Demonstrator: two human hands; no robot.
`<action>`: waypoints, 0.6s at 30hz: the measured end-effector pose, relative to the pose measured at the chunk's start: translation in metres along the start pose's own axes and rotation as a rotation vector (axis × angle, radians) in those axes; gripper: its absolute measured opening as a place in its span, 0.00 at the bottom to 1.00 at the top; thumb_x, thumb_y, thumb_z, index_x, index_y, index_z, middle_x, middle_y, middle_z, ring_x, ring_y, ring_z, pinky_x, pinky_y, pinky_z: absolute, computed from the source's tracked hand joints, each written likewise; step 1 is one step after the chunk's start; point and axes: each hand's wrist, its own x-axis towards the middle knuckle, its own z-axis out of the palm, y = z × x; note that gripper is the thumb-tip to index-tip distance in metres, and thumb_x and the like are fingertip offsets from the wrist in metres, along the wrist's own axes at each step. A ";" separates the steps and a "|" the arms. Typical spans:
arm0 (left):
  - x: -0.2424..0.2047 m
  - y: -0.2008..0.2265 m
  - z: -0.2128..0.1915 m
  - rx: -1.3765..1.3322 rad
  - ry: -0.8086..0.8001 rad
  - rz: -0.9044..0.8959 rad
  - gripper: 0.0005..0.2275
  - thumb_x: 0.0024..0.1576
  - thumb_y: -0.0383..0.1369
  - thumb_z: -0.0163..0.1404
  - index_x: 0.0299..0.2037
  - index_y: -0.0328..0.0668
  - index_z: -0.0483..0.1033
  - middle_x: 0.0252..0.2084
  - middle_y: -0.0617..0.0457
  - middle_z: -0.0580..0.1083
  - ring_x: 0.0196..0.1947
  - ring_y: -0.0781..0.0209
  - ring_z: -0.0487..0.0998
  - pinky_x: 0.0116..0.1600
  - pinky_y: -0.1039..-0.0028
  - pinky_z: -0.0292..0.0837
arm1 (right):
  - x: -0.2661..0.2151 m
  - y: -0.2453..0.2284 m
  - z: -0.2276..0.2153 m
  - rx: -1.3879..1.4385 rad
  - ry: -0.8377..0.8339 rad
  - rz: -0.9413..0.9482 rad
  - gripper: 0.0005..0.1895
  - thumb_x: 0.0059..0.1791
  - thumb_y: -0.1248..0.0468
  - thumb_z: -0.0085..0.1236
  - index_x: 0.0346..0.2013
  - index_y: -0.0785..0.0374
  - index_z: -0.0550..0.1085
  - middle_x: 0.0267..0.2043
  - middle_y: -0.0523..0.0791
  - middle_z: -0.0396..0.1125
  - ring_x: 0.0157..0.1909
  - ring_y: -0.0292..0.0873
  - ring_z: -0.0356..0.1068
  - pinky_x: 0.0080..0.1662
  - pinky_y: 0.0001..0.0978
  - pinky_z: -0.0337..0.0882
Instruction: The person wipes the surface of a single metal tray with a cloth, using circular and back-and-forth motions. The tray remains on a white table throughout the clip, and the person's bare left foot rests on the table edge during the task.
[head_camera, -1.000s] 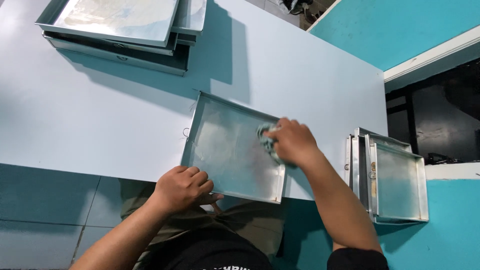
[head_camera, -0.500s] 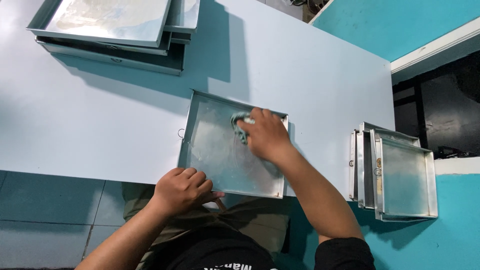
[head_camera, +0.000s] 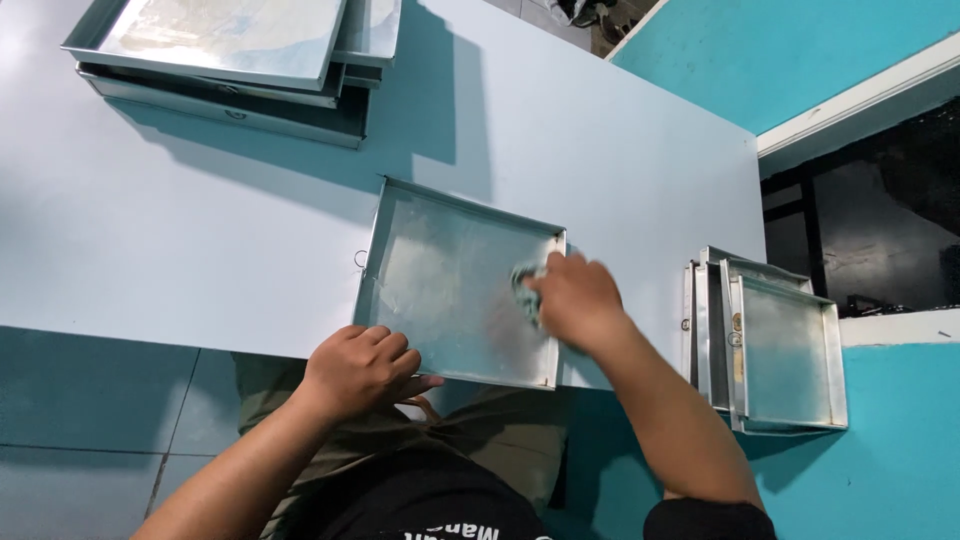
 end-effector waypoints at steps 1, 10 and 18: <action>0.001 0.001 -0.001 -0.001 -0.001 0.001 0.20 0.64 0.54 0.47 0.26 0.53 0.76 0.23 0.54 0.73 0.23 0.60 0.77 0.29 0.72 0.73 | 0.013 0.009 0.012 0.002 -0.001 0.001 0.17 0.45 0.65 0.54 0.45 0.53 0.84 0.43 0.50 0.69 0.41 0.55 0.69 0.42 0.49 0.70; 0.006 0.005 -0.004 0.041 -0.007 -0.073 0.21 0.62 0.56 0.48 0.26 0.53 0.75 0.23 0.56 0.72 0.25 0.59 0.78 0.30 0.71 0.73 | 0.030 -0.018 0.021 0.059 0.238 -0.136 0.22 0.42 0.64 0.62 0.50 0.50 0.82 0.45 0.49 0.68 0.46 0.56 0.70 0.44 0.50 0.72; 0.007 0.008 -0.001 0.060 0.080 -0.067 0.19 0.59 0.56 0.51 0.24 0.53 0.73 0.21 0.57 0.69 0.22 0.58 0.75 0.29 0.69 0.72 | -0.029 -0.048 0.011 0.156 -0.035 -0.416 0.22 0.43 0.61 0.67 0.52 0.47 0.80 0.50 0.50 0.67 0.49 0.54 0.69 0.48 0.47 0.73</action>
